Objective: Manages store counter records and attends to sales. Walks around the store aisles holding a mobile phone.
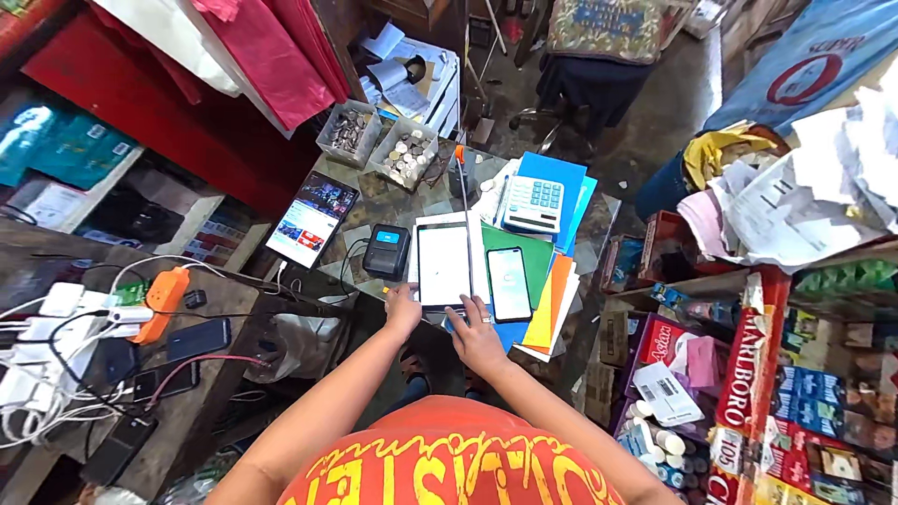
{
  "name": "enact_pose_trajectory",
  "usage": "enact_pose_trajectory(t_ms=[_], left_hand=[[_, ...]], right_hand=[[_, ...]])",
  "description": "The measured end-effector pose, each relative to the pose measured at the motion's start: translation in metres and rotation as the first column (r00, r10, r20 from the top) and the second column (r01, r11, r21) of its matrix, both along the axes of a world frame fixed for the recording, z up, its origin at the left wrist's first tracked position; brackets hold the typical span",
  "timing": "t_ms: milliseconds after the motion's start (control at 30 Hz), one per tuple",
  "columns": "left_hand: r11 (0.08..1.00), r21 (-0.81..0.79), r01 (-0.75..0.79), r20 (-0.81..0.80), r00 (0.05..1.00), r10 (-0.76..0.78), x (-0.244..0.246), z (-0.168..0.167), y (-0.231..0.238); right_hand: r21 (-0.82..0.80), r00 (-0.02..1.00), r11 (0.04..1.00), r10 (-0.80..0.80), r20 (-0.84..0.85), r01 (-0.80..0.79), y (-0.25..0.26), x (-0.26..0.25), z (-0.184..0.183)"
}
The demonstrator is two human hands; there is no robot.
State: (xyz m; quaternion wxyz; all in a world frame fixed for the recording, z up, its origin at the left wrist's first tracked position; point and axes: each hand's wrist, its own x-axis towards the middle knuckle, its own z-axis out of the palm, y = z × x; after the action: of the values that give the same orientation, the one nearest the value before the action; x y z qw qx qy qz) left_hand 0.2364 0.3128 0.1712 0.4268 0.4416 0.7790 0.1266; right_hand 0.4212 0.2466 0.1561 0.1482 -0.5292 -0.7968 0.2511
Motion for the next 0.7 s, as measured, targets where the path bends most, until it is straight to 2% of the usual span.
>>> enact_pose_trajectory(t_ms=[200, 300, 433, 500, 600, 700], left_hand=[[1.0, -0.021, -0.011, 0.045, 0.999, 0.012, -0.005, -0.007, 0.012], [0.995, -0.061, 0.079, -0.066, 0.994, -0.083, -0.003, 0.006, 0.015], [0.967, -0.097, 0.234, -0.27, 0.929, -0.252, 0.01, 0.02, 0.01], [0.951, -0.139, 0.278, -0.299, 0.903, -0.308, 0.009, 0.021, 0.014], [0.952, -0.202, 0.231, -0.242, 0.93, -0.277, 0.007, 0.025, 0.023], [0.972, -0.206, 0.111, -0.134, 0.981, -0.14, 0.003, 0.021, 0.031]], right_hand=[[-0.076, 0.98, 0.994, -0.061, 0.188, 0.077, 0.024, -0.012, -0.005], [-0.09, 0.973, 0.993, -0.055, 0.224, 0.077, 0.03, -0.011, -0.003], [-0.099, 0.963, 0.994, -0.019, 0.269, 0.048, 0.032, -0.012, -0.001], [-0.108, 0.962, 0.993, -0.014, 0.272, 0.045, 0.034, -0.013, 0.0], [-0.115, 0.961, 0.992, -0.017, 0.276, 0.051, 0.036, -0.012, 0.002], [-0.147, 0.962, 0.987, -0.021, 0.271, 0.063, 0.037, -0.012, 0.004]])
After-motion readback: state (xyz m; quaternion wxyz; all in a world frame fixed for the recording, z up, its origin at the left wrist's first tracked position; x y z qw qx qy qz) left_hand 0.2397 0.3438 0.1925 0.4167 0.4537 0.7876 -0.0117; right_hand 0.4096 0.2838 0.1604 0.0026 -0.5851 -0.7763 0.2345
